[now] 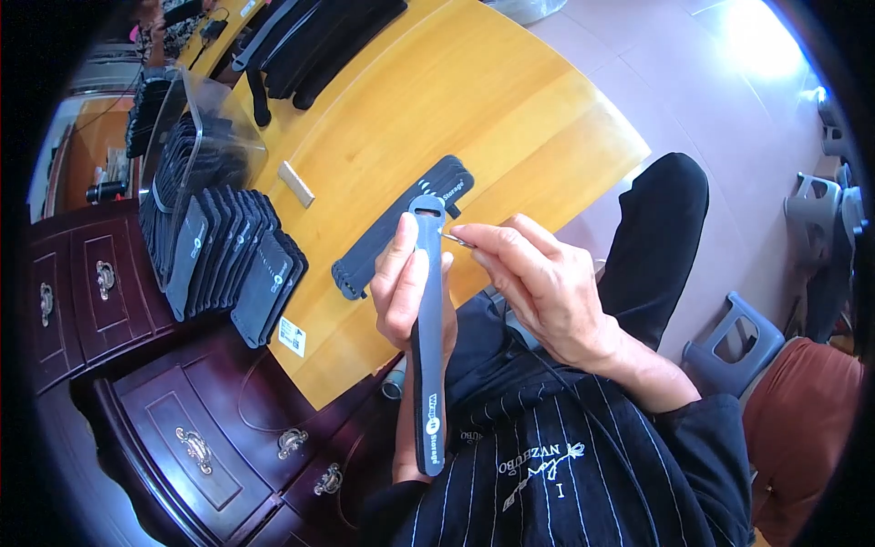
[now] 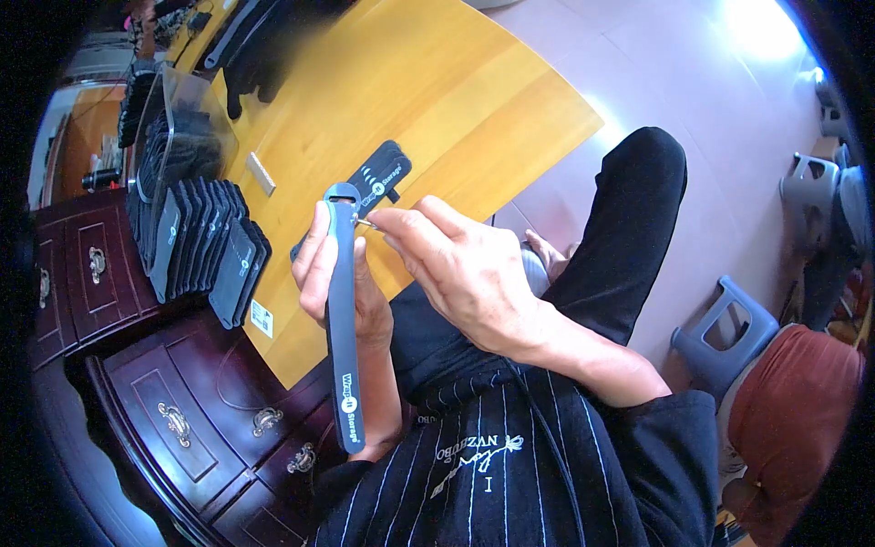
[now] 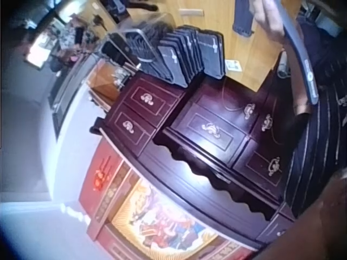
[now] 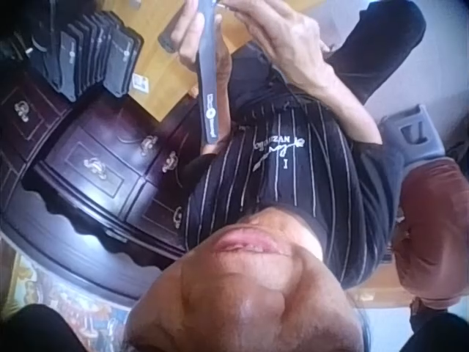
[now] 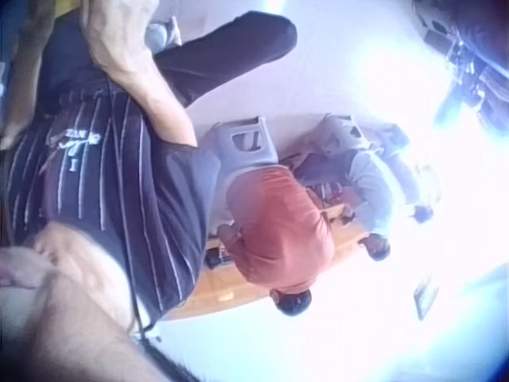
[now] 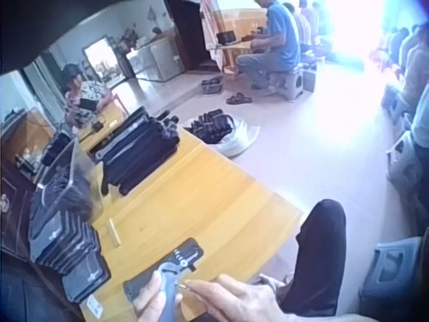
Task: Aligning and assembling storage straps using a small metal tool to poke through holes and stack them.
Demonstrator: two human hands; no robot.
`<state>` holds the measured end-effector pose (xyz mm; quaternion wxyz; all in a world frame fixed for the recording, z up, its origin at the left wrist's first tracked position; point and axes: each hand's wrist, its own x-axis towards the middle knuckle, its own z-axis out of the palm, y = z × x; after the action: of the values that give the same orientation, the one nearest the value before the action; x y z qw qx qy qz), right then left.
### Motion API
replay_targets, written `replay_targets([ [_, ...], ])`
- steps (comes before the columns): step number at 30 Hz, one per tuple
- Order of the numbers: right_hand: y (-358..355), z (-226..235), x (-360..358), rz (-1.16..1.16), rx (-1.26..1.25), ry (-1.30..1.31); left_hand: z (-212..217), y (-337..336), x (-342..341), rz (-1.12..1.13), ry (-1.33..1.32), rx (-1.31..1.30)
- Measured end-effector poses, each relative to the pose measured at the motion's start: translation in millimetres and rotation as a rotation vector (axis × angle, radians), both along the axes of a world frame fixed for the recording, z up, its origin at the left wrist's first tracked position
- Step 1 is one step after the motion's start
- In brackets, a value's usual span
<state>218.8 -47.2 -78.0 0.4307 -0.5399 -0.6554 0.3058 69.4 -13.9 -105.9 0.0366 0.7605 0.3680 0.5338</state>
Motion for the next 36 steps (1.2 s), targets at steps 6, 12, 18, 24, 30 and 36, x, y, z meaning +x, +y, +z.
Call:
replay_targets([
  [6, -0.3, 0.9, 1.4, 0.159, -0.646, 1.054, 1.5, -1.8, 3.7, 0.080, 0.112, -0.025],
  [12, 3.6, -2.3, 2.6, 0.012, -0.061, 0.070, 0.8, -1.4, -2.6, 0.002, 0.138, -0.015],
  [18, 1.0, -1.3, -6.9, 0.021, -0.335, 0.695, -5.1, 4.7, -3.6, -0.056, 0.059, 0.085],
  [24, 4.6, -10.5, -9.2, 0.016, -0.369, 0.806, -4.4, 13.2, -10.7, -0.181, 0.092, 0.123],
  [30, 3.5, -2.6, -3.1, -0.077, 0.023, -0.090, -2.9, 7.1, -16.3, -0.249, 0.121, 0.004],
  [36, 6.4, -5.1, 3.9, -0.094, 0.117, -0.279, 8.9, 1.6, -17.7, -0.255, 0.171, -0.038],
])
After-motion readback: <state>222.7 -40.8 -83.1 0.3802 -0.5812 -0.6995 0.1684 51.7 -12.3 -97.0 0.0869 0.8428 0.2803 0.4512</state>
